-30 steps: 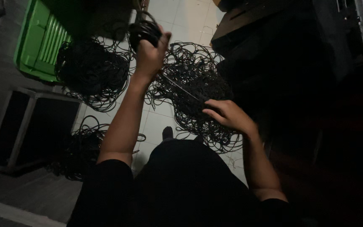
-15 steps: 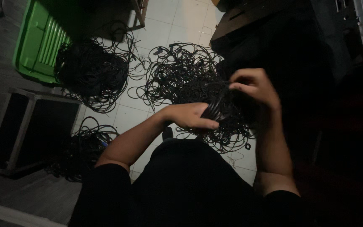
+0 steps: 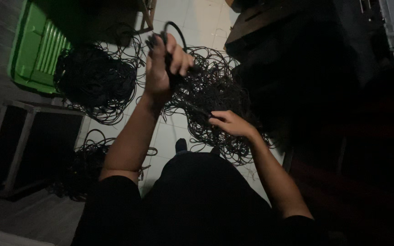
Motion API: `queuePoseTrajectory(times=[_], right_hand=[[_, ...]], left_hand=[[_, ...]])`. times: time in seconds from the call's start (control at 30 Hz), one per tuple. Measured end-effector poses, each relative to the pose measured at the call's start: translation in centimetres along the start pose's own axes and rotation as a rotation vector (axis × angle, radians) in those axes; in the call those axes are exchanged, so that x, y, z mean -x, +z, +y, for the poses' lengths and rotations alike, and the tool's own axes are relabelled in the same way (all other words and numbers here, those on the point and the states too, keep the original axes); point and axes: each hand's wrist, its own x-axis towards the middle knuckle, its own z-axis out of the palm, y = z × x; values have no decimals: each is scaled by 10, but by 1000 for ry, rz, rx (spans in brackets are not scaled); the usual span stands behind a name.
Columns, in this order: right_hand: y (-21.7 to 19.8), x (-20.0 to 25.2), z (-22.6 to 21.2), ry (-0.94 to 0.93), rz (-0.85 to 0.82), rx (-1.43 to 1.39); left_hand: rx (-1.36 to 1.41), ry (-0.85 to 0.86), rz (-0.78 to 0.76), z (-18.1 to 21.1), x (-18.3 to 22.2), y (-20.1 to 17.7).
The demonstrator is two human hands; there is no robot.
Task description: The person untangles and coils long black cables by hand, placing the completed coils into a white plastic bin.
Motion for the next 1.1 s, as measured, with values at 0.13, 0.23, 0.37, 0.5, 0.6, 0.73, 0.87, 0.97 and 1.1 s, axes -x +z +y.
queuePoseTrajectory(times=[0.13,0.23,0.37,0.5,0.6,0.73,0.87,0.97,1.1], right_hand=[[2,8,-38,-43,35,162],[-3,19,-60,-173,63,114],[-21,48,-94,-37,221,417],[-53,73,-123,-179,532,572],[-78,75,-133,-111,665,518],[-98,46,-106,-246,733,499],[-85,17,-48,-155,587,271],[-61,9,-15,-199,543,125],[-18,14,-15,-40,371,124]], left_hand=[[-252,144,81,1,-10,-40],[-599,211,141,-5,-23,-77],[-1333,-316,76,0,-19,-108],[-1220,-704,-210,-15,-10,-92],[-968,-724,-700,-38,19,-64],[-654,-917,-967,-44,68,-18],[-280,-778,-705,-24,68,-2],[-36,-503,-442,-20,53,-3],[-97,-179,-162,-35,33,-4]])
